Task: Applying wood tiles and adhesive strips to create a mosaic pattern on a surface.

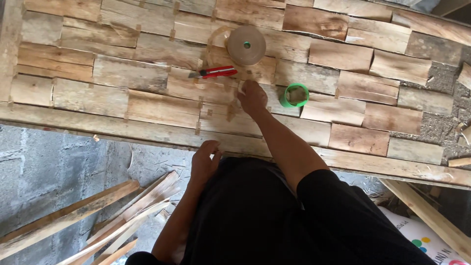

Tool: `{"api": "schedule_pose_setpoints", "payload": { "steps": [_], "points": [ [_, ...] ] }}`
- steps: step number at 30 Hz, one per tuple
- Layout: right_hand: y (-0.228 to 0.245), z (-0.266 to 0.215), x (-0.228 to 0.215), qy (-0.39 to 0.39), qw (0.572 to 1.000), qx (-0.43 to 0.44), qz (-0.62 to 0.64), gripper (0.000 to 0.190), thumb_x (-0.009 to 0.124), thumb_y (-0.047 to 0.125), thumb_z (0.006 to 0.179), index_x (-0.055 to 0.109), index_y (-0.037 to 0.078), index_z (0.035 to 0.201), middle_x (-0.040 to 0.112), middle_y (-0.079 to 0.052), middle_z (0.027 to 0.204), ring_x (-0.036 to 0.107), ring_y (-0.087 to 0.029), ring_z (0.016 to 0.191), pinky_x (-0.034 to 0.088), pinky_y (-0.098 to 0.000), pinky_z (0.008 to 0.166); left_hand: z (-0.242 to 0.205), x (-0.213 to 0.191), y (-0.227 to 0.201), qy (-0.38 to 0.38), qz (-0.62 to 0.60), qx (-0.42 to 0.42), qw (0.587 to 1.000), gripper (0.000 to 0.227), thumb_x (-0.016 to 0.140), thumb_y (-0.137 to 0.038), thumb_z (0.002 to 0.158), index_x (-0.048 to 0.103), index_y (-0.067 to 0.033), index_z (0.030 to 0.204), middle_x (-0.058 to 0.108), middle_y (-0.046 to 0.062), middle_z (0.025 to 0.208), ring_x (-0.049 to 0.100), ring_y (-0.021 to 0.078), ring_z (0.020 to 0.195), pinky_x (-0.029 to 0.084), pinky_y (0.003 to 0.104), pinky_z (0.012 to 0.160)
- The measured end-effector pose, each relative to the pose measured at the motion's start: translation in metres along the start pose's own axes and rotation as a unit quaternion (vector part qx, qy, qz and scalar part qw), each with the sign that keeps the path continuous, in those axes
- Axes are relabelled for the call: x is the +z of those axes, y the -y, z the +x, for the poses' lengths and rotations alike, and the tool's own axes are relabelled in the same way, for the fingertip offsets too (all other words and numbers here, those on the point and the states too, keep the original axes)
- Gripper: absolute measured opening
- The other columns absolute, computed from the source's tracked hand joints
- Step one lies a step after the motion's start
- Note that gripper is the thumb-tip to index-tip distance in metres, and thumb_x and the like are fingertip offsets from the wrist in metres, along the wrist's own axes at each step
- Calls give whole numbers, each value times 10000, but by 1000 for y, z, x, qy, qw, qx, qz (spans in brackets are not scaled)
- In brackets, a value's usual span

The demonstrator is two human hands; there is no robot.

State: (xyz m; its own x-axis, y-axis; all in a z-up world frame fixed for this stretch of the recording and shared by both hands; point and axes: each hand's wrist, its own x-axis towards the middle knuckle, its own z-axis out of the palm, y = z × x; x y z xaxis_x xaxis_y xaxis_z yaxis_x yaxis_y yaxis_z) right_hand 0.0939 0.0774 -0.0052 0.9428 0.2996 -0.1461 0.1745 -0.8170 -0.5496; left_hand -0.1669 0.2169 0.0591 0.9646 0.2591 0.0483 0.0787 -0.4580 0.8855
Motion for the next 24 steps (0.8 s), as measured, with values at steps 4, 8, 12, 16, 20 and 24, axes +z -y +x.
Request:
{"api": "schedule_pose_setpoints", "payload": {
  "steps": [4, 8, 12, 16, 20, 24],
  "points": [
    [2, 1, -16, 0, 1000, -16, 6, 291, 780, 303, 848, 654, 96, 1009, 641, -120, 1065, 642, -327, 969, 517, -471, 805, 13, -6, 6, 7, -14, -12, 1000, 274, 735, -135, 909, 674, -9, 1144, 701, 150, 1158, 734, 259, 851, 597, 341, 732],
    [-11, -13, -23, -18, 988, 18, 154, 357, 816, 343, 860, 648, 72, 1020, 702, -103, 930, 701, -270, 885, 563, -409, 786, 37, -3, 0, 8, -20, -3, 1000, 295, 719, -127, 915, 687, -9, 1183, 708, 151, 1104, 724, 261, 890, 591, 351, 771],
    [-27, -12, -19, -56, 979, 5, 198, 343, 828, 314, 843, 670, 56, 1004, 741, -100, 915, 734, -229, 845, 582, -369, 758, 75, 18, -7, 0, -59, -38, 997, 308, 741, -151, 892, 694, -19, 1166, 737, 137, 1004, 726, 226, 859, 579, 348, 762],
    [-20, -5, -11, -53, 985, 8, 166, 332, 845, 308, 816, 692, 62, 978, 752, -100, 914, 735, -234, 845, 584, -375, 761, 90, 38, -9, -19, -87, -66, 994, 278, 726, -153, 912, 695, -18, 1153, 748, 127, 955, 737, 196, 848, 583, 331, 754],
    [-1, -2, -13, -4, 992, 69, 110, 361, 875, 339, 795, 684, 76, 951, 720, -77, 896, 704, -251, 844, 556, -400, 746, 83, 36, -29, -14, -95, -104, 990, 265, 733, -166, 924, 709, -27, 1148, 767, 114, 951, 736, 187, 830, 576, 321, 739],
    [2, -1, -6, -10, 996, 78, 35, 398, 900, 317, 766, 658, 98, 995, 665, -77, 971, 651, -268, 905, 516, -427, 760, 69, 33, -23, -5, -94, -146, 985, 304, 754, -176, 893, 698, -30, 1154, 767, 117, 949, 738, 177, 814, 577, 322, 716]
  ]
}}
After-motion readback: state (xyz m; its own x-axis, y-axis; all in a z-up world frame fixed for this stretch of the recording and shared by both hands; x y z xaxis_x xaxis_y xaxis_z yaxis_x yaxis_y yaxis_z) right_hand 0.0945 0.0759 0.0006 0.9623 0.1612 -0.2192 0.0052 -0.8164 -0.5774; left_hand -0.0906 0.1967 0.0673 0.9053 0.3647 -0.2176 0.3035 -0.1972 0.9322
